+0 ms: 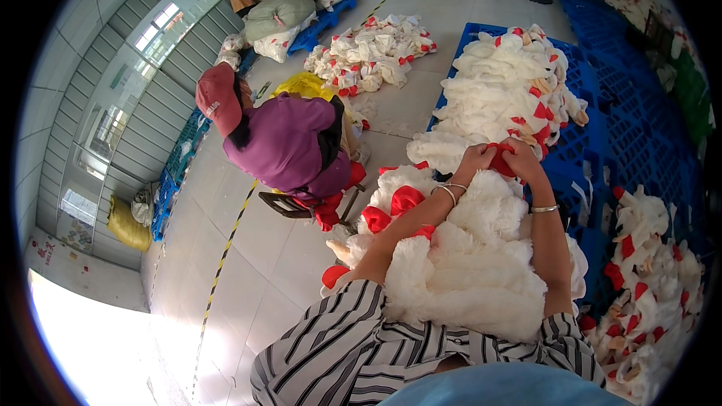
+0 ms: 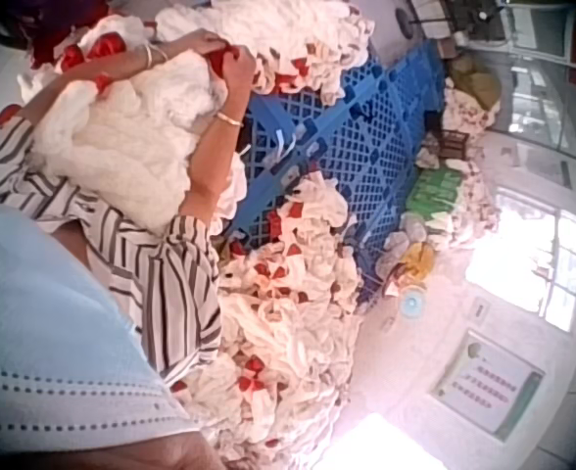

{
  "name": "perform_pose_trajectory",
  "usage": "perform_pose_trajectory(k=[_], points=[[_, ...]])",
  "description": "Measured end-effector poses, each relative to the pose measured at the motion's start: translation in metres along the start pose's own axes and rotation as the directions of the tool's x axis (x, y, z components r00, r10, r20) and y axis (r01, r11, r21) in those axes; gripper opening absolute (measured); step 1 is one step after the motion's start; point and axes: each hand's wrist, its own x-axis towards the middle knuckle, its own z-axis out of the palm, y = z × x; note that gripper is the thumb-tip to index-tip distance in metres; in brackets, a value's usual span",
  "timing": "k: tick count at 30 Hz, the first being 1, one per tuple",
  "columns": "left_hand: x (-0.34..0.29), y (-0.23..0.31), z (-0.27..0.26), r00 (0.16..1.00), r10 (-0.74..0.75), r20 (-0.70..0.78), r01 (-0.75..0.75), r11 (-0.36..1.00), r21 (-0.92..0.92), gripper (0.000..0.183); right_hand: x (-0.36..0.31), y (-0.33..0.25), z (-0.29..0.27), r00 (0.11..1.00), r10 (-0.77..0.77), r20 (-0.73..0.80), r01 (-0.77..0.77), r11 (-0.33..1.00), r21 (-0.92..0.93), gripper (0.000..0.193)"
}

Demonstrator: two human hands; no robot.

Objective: The person assembles white stuffed animal toys by hand, attaching red fabric pieces to the limbs and adjusting the plush bodies. The person works at a table in a factory setting, handling the toys one by one and placing them into a blue crate.

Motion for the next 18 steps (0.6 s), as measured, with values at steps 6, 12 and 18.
perform_pose_trajectory(k=[6, 12, 18], points=[[-0.003, 0.005, 0.000, 1.000, 0.011, -0.005, -0.011, 1.000, 0.026, 0.040, 0.000, 0.001, 0.000, 1.000, 0.005, 0.001, -0.005, 1.000, -0.003, 0.020], [-0.007, 0.014, -0.004, 1.000, 0.003, 0.000, -0.003, 0.999, 0.043, 0.040, 0.001, 0.001, 0.001, 1.000, 0.011, 0.001, -0.011, 1.000, -0.009, 0.020], [-0.012, 0.019, -0.005, 1.000, 0.003, -0.013, -0.003, 1.000, 0.025, 0.039, 0.001, -0.002, 0.002, 1.000, 0.025, 0.005, -0.025, 1.000, -0.001, 0.021]])
